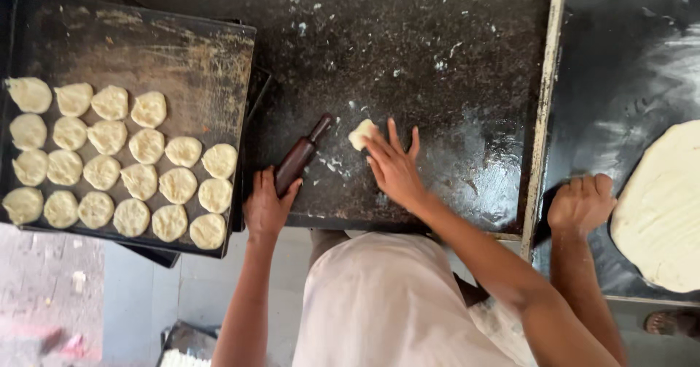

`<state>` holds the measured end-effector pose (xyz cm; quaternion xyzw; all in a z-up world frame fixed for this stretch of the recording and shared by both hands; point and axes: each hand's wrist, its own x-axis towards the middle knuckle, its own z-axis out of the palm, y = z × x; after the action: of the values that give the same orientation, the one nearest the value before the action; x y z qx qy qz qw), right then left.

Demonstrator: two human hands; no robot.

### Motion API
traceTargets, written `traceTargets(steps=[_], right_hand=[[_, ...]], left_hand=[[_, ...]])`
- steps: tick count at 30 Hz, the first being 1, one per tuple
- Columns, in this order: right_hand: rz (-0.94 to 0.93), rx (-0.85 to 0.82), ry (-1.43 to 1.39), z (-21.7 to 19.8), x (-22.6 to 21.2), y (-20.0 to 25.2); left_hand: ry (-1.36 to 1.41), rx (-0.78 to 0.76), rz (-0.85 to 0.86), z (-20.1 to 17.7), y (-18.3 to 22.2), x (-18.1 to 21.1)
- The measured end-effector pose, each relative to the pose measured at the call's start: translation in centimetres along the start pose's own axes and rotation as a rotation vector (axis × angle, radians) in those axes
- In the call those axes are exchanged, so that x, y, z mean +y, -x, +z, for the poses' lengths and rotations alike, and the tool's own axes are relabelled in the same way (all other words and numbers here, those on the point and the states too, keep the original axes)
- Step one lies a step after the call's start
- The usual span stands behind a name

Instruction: The person rolls small pieces of dough using a rolling pin and places them onto a metal baking tray, then retrieves a full tray from a rack and organizes the dough pieces on the counter.

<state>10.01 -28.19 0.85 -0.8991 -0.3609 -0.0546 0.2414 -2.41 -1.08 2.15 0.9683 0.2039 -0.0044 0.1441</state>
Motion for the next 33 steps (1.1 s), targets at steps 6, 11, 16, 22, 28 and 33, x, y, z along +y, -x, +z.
traceTargets(steps=[6, 11, 16, 22, 28, 33], right_hand=[[-0.075, -0.119, -0.013, 0.4, 1.4, -5.0], [0.058, -0.005, -0.207, 2.7, 1.5, -9.7], [-0.142, -0.112, -0.256, 2.8, -2.8, -5.1], [-0.130, -0.118, -0.153, 2.1, -6.5, -1.7], [-0.072, -0.104, 0.119, 0.9, -8.1, -2.2], [-0.028, 0.289, -0.186, 0.5, -3.0, -4.0]], left_hand=[[0.006, 0.040, -0.007, 1.0, -0.1, 0.0], [0.079, -0.023, -0.018, 0.9, -0.7, -0.9], [0.128, -0.043, 0.008, 1.0, -0.7, -0.9], [0.149, -0.115, 0.045, 1.0, 0.5, -1.9], [0.123, -0.036, 0.119, 0.1, -2.2, 0.1], [0.090, -0.007, 0.427, 0.0, -2.2, 0.7]])
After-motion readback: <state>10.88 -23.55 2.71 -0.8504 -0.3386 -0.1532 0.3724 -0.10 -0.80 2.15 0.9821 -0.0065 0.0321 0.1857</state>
